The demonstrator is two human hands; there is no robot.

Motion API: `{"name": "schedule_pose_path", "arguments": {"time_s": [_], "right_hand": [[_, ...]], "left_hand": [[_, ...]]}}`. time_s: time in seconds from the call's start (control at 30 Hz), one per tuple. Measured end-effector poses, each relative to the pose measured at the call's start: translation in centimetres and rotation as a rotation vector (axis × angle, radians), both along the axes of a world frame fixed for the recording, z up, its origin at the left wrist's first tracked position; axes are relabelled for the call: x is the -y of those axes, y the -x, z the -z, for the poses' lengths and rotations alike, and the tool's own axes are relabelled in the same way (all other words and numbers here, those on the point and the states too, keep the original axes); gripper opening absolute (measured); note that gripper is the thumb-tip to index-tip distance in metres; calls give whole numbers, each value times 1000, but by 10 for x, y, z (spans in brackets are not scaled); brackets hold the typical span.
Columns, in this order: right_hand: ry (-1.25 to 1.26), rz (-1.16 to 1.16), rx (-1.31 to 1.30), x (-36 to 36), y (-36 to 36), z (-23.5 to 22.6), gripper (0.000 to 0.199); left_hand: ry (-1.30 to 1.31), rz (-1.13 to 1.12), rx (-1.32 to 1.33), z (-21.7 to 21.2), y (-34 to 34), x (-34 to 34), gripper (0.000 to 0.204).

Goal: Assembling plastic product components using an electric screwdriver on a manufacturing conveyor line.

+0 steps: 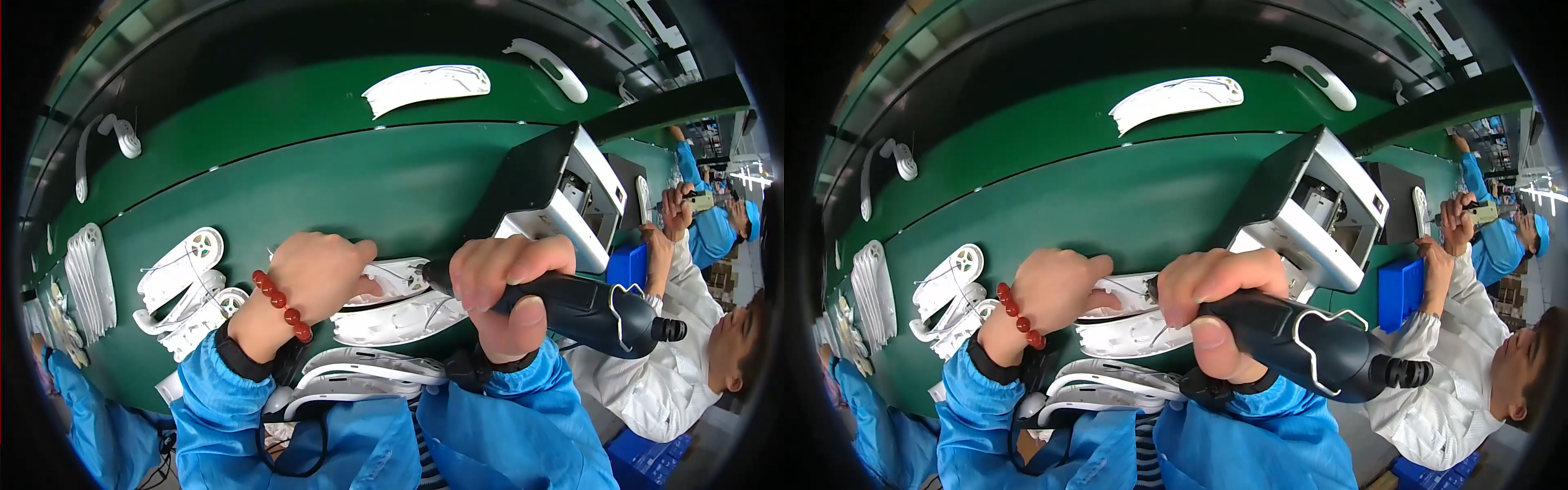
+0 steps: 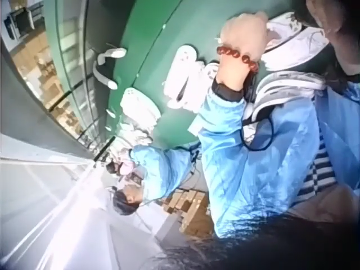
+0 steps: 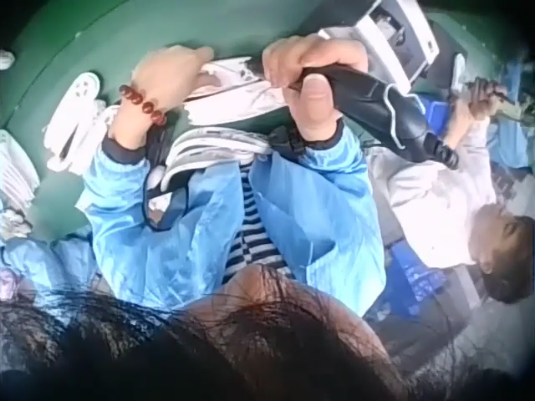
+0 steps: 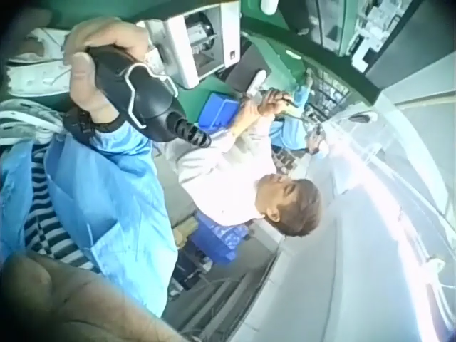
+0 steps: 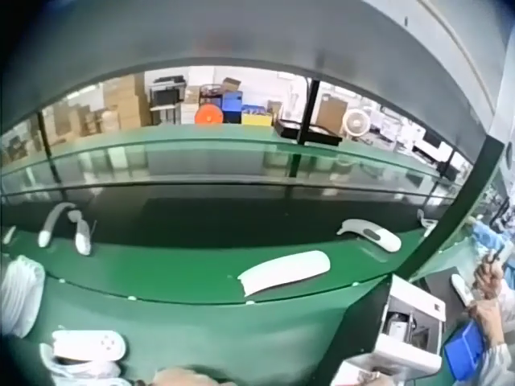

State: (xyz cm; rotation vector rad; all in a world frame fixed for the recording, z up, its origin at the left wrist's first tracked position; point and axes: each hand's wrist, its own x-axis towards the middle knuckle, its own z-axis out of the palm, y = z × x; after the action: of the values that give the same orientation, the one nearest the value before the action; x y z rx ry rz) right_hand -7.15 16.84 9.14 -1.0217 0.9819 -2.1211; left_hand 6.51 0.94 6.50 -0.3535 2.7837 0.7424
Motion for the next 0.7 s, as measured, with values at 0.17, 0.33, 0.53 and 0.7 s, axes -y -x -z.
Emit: {"name": "schedule_pose_path", "arguments": {"time_s": [0.17, 0.33, 0.53, 0.7], "right_hand": [[-96, 112, -69, 8, -3, -1, 34], [-99, 111, -74, 9, -3, 2, 35], [-97, 119, -106, 11, -12, 3, 38], [116, 63, -16, 11, -10, 18, 25]], "left_hand": [[9, 8, 16, 0, 1, 2, 36], [12, 10, 22, -1, 1, 3, 35], [21, 31, -10, 0, 1, 4, 36], [43, 41, -34, 0, 4, 0, 35]]}}
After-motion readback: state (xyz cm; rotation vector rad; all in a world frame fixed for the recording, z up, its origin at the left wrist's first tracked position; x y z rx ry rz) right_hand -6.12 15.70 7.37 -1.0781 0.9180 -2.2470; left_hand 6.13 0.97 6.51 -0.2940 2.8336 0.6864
